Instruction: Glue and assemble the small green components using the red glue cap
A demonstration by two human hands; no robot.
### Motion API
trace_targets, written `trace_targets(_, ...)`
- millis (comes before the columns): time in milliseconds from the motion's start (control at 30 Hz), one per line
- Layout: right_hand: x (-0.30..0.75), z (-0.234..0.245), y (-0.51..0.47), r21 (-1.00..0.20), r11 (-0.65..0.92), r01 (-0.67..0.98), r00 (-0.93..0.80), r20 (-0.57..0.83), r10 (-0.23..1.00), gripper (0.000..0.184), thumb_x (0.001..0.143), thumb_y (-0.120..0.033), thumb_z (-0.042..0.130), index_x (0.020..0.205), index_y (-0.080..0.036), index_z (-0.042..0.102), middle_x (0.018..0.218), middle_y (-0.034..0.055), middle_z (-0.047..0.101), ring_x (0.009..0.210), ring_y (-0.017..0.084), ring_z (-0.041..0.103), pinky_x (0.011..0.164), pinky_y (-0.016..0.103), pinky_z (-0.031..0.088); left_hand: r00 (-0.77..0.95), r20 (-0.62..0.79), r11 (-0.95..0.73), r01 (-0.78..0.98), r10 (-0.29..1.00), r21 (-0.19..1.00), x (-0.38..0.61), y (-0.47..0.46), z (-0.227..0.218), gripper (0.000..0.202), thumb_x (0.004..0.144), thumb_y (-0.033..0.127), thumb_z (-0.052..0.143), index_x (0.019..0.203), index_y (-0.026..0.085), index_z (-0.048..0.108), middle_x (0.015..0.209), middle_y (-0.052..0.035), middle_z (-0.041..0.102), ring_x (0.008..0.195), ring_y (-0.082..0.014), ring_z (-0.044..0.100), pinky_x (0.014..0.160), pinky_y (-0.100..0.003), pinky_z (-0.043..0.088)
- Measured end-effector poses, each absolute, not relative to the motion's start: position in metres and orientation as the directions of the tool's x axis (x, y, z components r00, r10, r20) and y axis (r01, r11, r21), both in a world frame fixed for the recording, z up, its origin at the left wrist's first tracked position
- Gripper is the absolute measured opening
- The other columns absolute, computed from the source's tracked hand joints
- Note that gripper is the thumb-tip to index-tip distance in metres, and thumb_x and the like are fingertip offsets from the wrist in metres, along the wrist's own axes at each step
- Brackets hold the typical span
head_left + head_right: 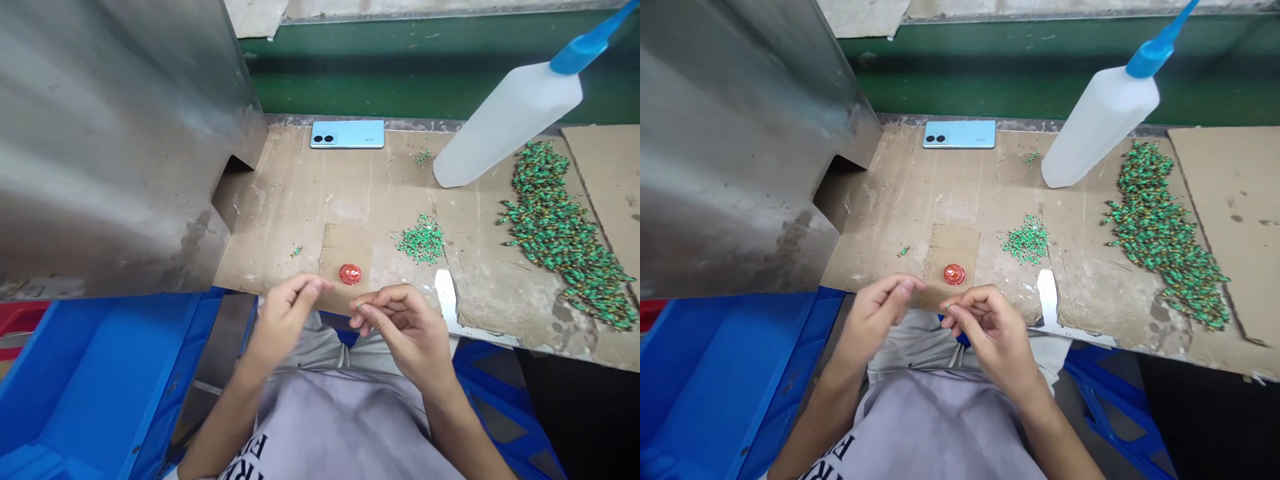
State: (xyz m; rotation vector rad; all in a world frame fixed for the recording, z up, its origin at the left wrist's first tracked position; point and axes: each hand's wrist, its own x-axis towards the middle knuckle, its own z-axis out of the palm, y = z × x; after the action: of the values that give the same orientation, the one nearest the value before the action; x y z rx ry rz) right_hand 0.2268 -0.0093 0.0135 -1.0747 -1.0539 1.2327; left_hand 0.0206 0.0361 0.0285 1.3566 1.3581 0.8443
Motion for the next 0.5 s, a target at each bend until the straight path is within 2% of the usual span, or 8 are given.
trace_targets(100, 0.225, 0.013, -0.014, -0.991, 0.129, 0.033, 0.025, 0.13, 0.991, 0.017, 0.105, -0.011, 0.071, 0.099, -0.026, 0.064, 0.097, 0.0018, 0.087, 0.073, 0.014, 0.084, 0.064, 0.02, 0.068, 0.135, -0.012, -0.033, 0.325, 0.991, 0.945, 0.034, 0.012, 0.034, 0.009, 0.096, 0.022, 0.079, 0.099, 0.019, 0.088, 0.058, 0.0058, 0.054, 0.05, -0.0095, 0.039, 0.05, -0.023, 0.033)
trace_targets(233, 0.228, 0.014, -0.016, -0.917, 0.27, 0.294, -0.057, 0.264, 0.963, 0.017, 0.105, -0.009, 0.068, 0.102, -0.026, 0.064, 0.097, 0.0016, 0.086, 0.073, 0.014, 0.083, 0.062, 0.018, 0.065, 0.137, 0.238, -0.269, 0.306, 0.962, 0.913, 0.041, 0.003, 0.027, 0.012, 0.093, 0.008, 0.082, 0.095, 0.018, 0.088, 0.062, 0.0051, 0.058, 0.053, -0.0088, 0.043, 0.051, -0.023, 0.035)
trace_targets(367, 0.229, 0.019, -0.012, -0.829, 0.383, 0.407, -0.157, 0.35, 0.924, 0.016, 0.109, -0.009, 0.063, 0.111, -0.025, 0.068, 0.097, 0.0018, 0.087, 0.08, 0.016, 0.086, 0.072, 0.02, 0.068, 0.164, 0.294, -0.329, 0.256, 0.942, 0.909, 0.038, 0.006, 0.023, 0.012, 0.092, 0.006, 0.083, 0.094, 0.017, 0.086, 0.061, 0.0065, 0.054, 0.053, -0.0082, 0.041, 0.05, -0.022, 0.033)
trace_targets(500, 0.229, 0.021, -0.006, -0.809, 0.45, 0.377, -0.205, 0.401, 0.893, 0.014, 0.11, -0.011, 0.064, 0.111, -0.024, 0.07, 0.089, 0.0005, 0.084, 0.074, 0.015, 0.083, 0.073, 0.021, 0.068, 0.168, 0.281, -0.314, 0.219, 0.945, 0.924, 0.035, 0.005, 0.023, 0.012, 0.094, 0.007, 0.081, 0.095, 0.019, 0.084, 0.062, 0.0082, 0.046, 0.054, -0.0077, 0.039, 0.052, -0.022, 0.035)
